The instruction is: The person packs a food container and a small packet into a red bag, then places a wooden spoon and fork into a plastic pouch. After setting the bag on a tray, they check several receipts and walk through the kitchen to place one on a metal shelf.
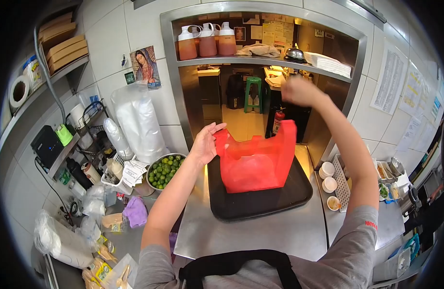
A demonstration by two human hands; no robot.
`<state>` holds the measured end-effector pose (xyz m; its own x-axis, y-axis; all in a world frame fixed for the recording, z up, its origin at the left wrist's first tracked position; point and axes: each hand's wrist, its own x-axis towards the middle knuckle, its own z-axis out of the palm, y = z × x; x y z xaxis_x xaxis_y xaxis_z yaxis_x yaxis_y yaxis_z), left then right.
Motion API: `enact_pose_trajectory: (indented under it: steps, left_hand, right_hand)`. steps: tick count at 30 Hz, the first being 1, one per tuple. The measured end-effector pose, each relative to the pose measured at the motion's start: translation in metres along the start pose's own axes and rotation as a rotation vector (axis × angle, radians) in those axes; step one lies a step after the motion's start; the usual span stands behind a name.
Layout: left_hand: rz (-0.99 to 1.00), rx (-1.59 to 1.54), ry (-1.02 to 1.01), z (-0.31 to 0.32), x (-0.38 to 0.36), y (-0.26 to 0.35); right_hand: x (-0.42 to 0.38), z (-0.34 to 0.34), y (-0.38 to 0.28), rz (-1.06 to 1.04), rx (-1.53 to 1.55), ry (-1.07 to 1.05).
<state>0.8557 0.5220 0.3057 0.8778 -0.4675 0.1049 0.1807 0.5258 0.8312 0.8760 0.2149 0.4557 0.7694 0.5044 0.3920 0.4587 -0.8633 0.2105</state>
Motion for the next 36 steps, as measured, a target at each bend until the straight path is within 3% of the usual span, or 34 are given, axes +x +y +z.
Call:
enact_pose_trajectory:
  steps: [1, 3, 4, 5, 7, 9, 11, 13, 15, 17, 18, 20, 21, 23, 27, 29, 30, 31, 32, 33, 34, 35, 36]
  left_hand:
    - [-0.015, 0.026, -0.01, -0.001, 0.003, 0.001]
    - [-0.02, 0.029, 0.001, 0.005, 0.003, 0.004]
    - [-0.02, 0.032, 0.01, 0.006, 0.003, 0.005]
    - [-0.016, 0.031, 0.015, 0.005, 0.004, 0.004]
    - [-0.018, 0.04, 0.002, 0.001, 0.005, 0.004]
    - [-0.013, 0.024, -0.007, -0.001, 0.005, 0.003]
    - [-0.004, 0.007, -0.014, -0.006, 0.003, 0.004]
    - [-0.011, 0.03, -0.049, -0.008, 0.001, 0.004]
    - [-0.009, 0.026, -0.042, -0.011, 0.001, 0.005]
    - [-0.013, 0.004, -0.04, -0.014, 0.002, 0.004]
    - [-0.013, -0.002, -0.033, -0.015, 0.003, 0.003]
    - [-0.011, -0.026, -0.043, -0.016, 0.004, 0.002]
    - [-0.021, -0.034, -0.034, -0.016, 0.004, 0.002]
    - [-0.004, -0.041, -0.073, -0.014, 0.002, 0.002]
    - [-0.001, -0.041, -0.064, -0.007, -0.001, 0.002]
    - [-0.004, -0.043, -0.079, -0.009, -0.001, 0.0]
    - [-0.004, -0.038, -0.057, -0.005, -0.003, 0.0]
    - [0.003, -0.033, -0.038, -0.002, -0.002, 0.001]
    - [0.019, -0.033, -0.045, -0.004, 0.0, -0.002]
    - [0.019, -0.041, -0.044, -0.004, 0.001, -0.003]
    - [0.034, -0.03, -0.025, -0.004, 0.002, -0.004]
    - [0.047, -0.019, -0.004, -0.004, 0.003, -0.005]
    - [0.022, 0.016, -0.005, -0.007, 0.003, -0.005]
  right_hand:
    - [0.018, -0.011, 0.014, -0.052, 0.145, 0.376]
    - [0.049, -0.036, 0.034, 0.086, -0.026, 0.646]
    - [0.063, -0.046, 0.046, 0.212, -0.086, 0.498]
    - [0.081, -0.041, 0.068, 0.205, -0.082, 0.499]
    - [0.109, -0.025, 0.094, 0.337, -0.263, 0.701]
    - [0.109, -0.036, 0.092, 0.414, -0.255, 0.581]
    - [0.106, -0.053, 0.071, 0.546, 0.016, -0.005]
    - [0.111, -0.071, 0.062, 0.546, 0.061, 0.065]
    - [0.12, -0.087, 0.054, 0.355, -0.244, 0.408]
    - [0.124, -0.114, 0.028, 0.301, -0.187, 0.778]
    - [0.126, -0.125, 0.025, 0.296, -0.184, 0.773]
    - [0.138, -0.143, 0.027, 0.19, -0.357, 1.127]
    - [0.144, -0.152, 0.036, 0.191, -0.351, 1.113]
    - [0.149, -0.166, 0.062, 0.369, -0.61, 0.637]
    - [0.141, -0.167, 0.056, 0.472, -0.501, 0.621]
    - [0.124, -0.157, 0.036, 0.289, 0.243, 0.681]
    - [0.113, -0.14, 0.005, 0.152, 0.415, 0.56]
    - [0.087, -0.124, -0.03, 0.168, 0.595, 0.329]
    - [0.096, -0.066, -0.011, -0.179, 0.65, 0.289]
    - [0.088, -0.027, -0.027, -0.34, 0.168, 0.09]
    - [0.046, -0.013, -0.068, -0.171, 0.79, -0.268]
    - [0.035, 0.043, -0.067, -0.142, 0.853, -0.45]
    - [0.011, 0.061, -0.084, -0.087, 0.722, -0.608]
